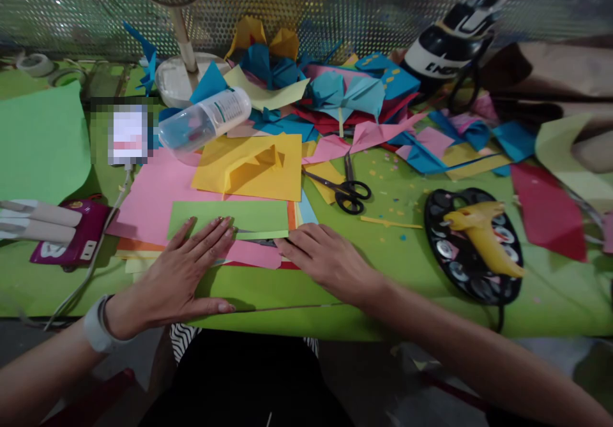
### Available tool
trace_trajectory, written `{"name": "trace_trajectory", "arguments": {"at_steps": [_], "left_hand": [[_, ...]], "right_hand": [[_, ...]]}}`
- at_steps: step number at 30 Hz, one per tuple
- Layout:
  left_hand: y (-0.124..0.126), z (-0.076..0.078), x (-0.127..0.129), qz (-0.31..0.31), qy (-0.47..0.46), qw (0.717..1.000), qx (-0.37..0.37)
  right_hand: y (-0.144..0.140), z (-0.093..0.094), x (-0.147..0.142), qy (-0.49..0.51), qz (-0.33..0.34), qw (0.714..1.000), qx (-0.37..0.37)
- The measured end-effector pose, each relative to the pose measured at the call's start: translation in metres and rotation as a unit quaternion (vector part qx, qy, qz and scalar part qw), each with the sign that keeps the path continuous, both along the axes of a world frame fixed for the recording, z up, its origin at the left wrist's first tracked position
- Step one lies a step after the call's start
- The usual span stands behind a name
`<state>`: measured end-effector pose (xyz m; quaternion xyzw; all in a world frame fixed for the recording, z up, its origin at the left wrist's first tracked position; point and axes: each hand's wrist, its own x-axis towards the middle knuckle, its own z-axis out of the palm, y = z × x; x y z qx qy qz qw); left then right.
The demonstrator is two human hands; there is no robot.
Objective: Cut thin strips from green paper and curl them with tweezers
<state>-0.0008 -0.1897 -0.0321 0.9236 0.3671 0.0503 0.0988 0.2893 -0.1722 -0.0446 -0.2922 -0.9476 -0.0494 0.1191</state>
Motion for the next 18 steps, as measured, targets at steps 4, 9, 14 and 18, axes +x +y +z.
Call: {"name": "trace_trajectory", "arguments": {"at_steps": [4, 9, 14, 18], "left_hand": [[0.000, 0.000, 0.000, 0.003, 0.005, 1.000, -0.003], [-0.001, 0.002, 0.000, 0.003, 0.014, 1.000, -0.002], [-0.003, -0.002, 0.014, 0.029, 0.009, 0.999, 0.017], [-0.004, -0.006, 0.020, 0.044, 0.010, 0.999, 0.032]], "right_hand": [[0.000, 0.001, -0.004, -0.013, 0.008, 1.000, 0.010], [-0.001, 0.001, -0.004, -0.020, 0.001, 1.000, 0.019], [0.001, 0.006, 0.002, -0.020, -0.015, 1.000, 0.009], [0.003, 0.002, 0.007, -0.017, -0.018, 1.000, 0.009]]}}
